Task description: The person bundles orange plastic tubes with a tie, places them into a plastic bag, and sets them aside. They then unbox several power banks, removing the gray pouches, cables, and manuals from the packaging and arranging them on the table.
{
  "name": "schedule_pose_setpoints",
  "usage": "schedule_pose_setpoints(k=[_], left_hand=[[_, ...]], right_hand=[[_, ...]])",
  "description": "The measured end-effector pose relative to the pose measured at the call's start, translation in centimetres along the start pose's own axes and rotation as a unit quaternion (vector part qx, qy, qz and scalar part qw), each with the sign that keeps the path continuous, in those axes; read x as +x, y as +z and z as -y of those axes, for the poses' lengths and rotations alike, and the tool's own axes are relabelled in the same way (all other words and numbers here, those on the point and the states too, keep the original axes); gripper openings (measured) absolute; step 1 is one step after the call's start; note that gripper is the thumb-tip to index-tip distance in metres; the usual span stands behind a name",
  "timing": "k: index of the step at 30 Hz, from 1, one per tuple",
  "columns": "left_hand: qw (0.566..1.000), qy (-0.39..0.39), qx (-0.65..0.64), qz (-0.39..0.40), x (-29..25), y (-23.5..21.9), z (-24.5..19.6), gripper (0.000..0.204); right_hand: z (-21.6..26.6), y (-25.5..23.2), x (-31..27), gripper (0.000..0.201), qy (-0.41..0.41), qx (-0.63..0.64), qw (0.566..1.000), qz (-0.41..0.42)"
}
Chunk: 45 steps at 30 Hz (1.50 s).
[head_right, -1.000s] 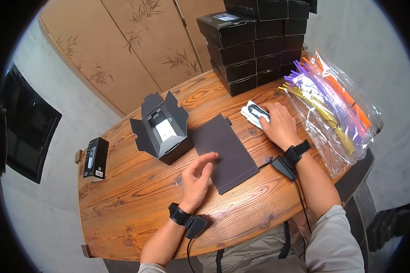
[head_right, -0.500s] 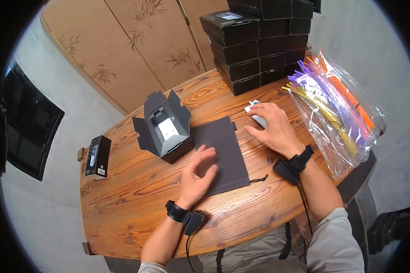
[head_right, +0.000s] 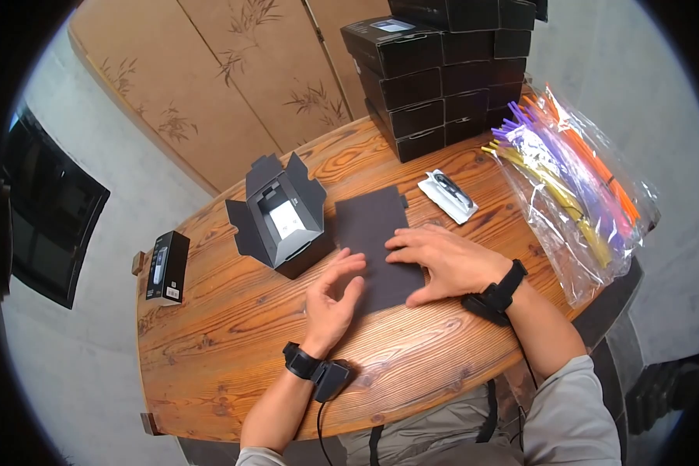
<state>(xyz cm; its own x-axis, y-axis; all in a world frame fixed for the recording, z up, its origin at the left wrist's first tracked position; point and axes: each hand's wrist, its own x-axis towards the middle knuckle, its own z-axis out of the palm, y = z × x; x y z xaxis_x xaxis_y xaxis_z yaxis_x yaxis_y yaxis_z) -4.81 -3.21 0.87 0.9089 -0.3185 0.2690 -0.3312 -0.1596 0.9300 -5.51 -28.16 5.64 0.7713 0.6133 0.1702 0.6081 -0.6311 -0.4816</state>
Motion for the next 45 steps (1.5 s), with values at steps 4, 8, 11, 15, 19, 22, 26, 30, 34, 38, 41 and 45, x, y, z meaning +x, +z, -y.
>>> schedule_pose_setpoints(k=[4, 8, 11, 15, 19, 22, 26, 30, 34, 38, 41, 45], left_hand=[[1.0, -0.005, -0.001, 0.004, 0.0, 0.2, -0.3, 0.02], [0.997, 0.014, 0.071, 0.027, 0.1, 0.1, -0.6, 0.018], [0.996, 0.021, 0.085, 0.033, 0.2, 0.0, -0.5, 0.018], [0.994, 0.023, 0.101, 0.034, 0.1, 0.1, -0.6, 0.018], [0.993, 0.026, 0.108, 0.036, 0.1, 0.1, -0.5, 0.018], [0.993, 0.032, 0.108, 0.036, 0.2, 0.1, -0.4, 0.019], [0.991, 0.031, 0.125, 0.038, 0.2, 0.2, -0.8, 0.021], [0.987, 0.046, 0.146, 0.044, 0.1, 0.3, -1.0, 0.023], [0.986, 0.037, 0.149, 0.062, 0.0, 0.4, -1.6, 0.023], [0.983, 0.034, 0.13, 0.125, 0.0, 0.2, -2.0, 0.021], [0.978, 0.045, 0.098, 0.179, -0.1, 0.3, -2.0, 0.02], [0.972, 0.058, 0.074, 0.217, -0.3, 0.3, -1.7, 0.021]], right_hand=[[-1.3, 0.3, 0.3, 0.049, 0.053, -0.001, 0.997, -0.06], [-1.6, 0.6, 0.4, 0.042, 0.067, 0.006, 0.994, -0.088], [-1.7, 0.8, 0.6, 0.036, 0.057, 0.038, 0.994, -0.086], [-1.7, 1.1, 0.9, 0.032, 0.032, 0.044, 0.995, -0.08], [-1.7, 1.1, 0.9, 0.032, 0.018, 0.046, 0.996, -0.077], [-1.7, 1.2, 0.9, 0.029, 0.017, 0.048, 0.994, -0.097], [-1.1, 0.4, 1.1, 0.02, 0.035, 0.018, 0.975, -0.217], [-2.0, 0.0, 0.7, 0.016, 0.131, -0.13, 0.928, -0.324], [-3.9, 0.6, -0.6, 0.025, 0.228, -0.154, 0.914, -0.299], [-5.9, 0.1, -1.2, 0.028, 0.278, -0.227, 0.879, -0.313], [-6.4, -0.8, -1.7, 0.026, 0.312, -0.277, 0.857, -0.303], [-5.7, -1.1, -1.7, 0.027, 0.327, -0.304, 0.842, -0.302]])
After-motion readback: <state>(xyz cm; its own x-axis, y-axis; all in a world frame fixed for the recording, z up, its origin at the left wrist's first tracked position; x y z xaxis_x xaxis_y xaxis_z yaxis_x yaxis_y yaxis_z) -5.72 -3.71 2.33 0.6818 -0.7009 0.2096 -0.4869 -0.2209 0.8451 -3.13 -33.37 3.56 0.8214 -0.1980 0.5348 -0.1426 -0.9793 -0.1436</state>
